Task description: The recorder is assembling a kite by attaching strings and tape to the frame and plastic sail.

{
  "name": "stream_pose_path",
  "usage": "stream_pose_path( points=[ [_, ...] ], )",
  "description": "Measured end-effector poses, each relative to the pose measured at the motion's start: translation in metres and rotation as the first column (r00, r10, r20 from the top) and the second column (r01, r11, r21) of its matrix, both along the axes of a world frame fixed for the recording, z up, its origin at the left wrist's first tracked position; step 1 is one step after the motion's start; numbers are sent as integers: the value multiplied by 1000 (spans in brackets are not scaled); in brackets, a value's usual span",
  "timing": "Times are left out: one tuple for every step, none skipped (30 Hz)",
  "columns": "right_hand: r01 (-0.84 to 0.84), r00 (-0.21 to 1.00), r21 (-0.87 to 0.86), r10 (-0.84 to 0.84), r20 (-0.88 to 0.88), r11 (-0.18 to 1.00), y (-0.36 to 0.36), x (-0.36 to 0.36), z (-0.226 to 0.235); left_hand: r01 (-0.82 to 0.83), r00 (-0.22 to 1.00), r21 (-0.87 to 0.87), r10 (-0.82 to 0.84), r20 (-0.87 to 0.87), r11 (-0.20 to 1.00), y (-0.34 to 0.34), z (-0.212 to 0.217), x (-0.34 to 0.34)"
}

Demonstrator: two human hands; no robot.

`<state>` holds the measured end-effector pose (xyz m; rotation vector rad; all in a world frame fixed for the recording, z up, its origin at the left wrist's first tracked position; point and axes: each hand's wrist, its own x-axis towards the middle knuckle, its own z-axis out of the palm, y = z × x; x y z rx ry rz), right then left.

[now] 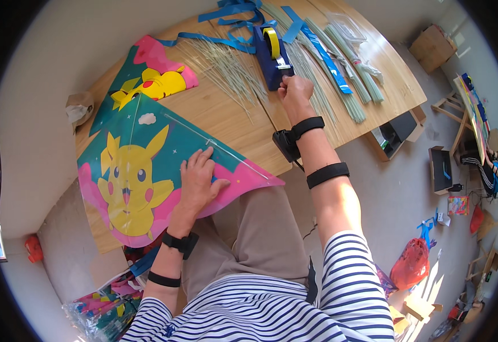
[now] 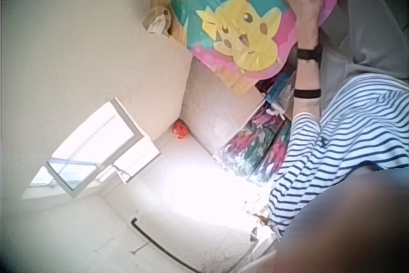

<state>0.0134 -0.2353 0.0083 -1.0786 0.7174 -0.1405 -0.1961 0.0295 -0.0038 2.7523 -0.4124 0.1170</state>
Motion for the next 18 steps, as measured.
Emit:
stream_pose_path(
  points=[
    [28, 999, -68, -31, -38, 997, 1, 0, 0, -6, 1000, -2, 6, -7, 1000, 0, 0, -1],
    [26, 999, -71, -29, -39, 997, -1, -2, -8, -8, 1000, -5, 8, -8, 1000, -1, 0, -1],
    [35, 991, -196, -59, -120, 980, -6, -6, -20, -5, 1000, -11, 5, -24, 1000, -2, 0, 0],
    [32, 976, -319, -99, -196, 947, -15, -8, -30, -2, 999, -17, 1, -41, 1000, -4, 0, 1],
    [15, 974, -318, -85, -208, 948, -17, -11, -31, -17, 998, -16, 16, -53, 1000, -4, -2, 2],
    [-117, 992, -388, 86, -94, 914, -13, -21, -26, -21, 999, -25, 21, -27, 999, -1, -2, 0],
    [-231, 964, -464, 266, 10, 855, -7, -28, -22, -26, 1000, -33, 26, -3, 999, 1, -3, -2],
    [-289, 923, -461, 373, 101, 839, 1, -33, -7, -48, 999, -31, 48, -22, 998, 2, -3, -5],
    [-304, 919, -461, 384, 89, 834, 7, -36, 5, -36, 999, -44, 36, 3, 998, 0, -2, -3],
    [-474, 821, -507, 569, 42, 720, 18, -37, 16, -30, 999, -50, 31, 30, 998, 1, -1, -2],
    [-614, 688, -543, 726, -13, 572, 29, -38, 24, -47, 999, -49, 48, 22, 998, 0, -2, -2],
    [-672, 599, -575, 799, -53, 466, 41, -41, 28, -47, 999, -86, 49, 22, 995, -1, -2, -2],
    [-681, 589, -572, 806, -56, 457, 57, -42, 28, -47, 998, -123, 50, 23, 991, -1, -2, -1],
    [-692, 487, -663, 863, -136, 286, 72, -44, 28, -57, 998, -124, 60, 19, 991, -2, -1, -1],
    [-676, 386, -729, 894, -228, 106, 85, -46, 26, -53, 998, -141, 56, 18, 989, -3, 0, -1],
    [-681, 378, -726, 896, -232, 99, 99, -47, 25, -49, 999, -158, 52, 17, 986, -2, 1, -2],
    [-644, 305, -764, 902, -305, -41, 113, -46, 23, -56, 998, -159, 58, 11, 986, -1, 2, -4],
    [-591, 236, -787, 894, -380, -178, 124, -46, 21, -67, 997, -157, 73, 32, 985, 1, 3, -6]
  ],
)
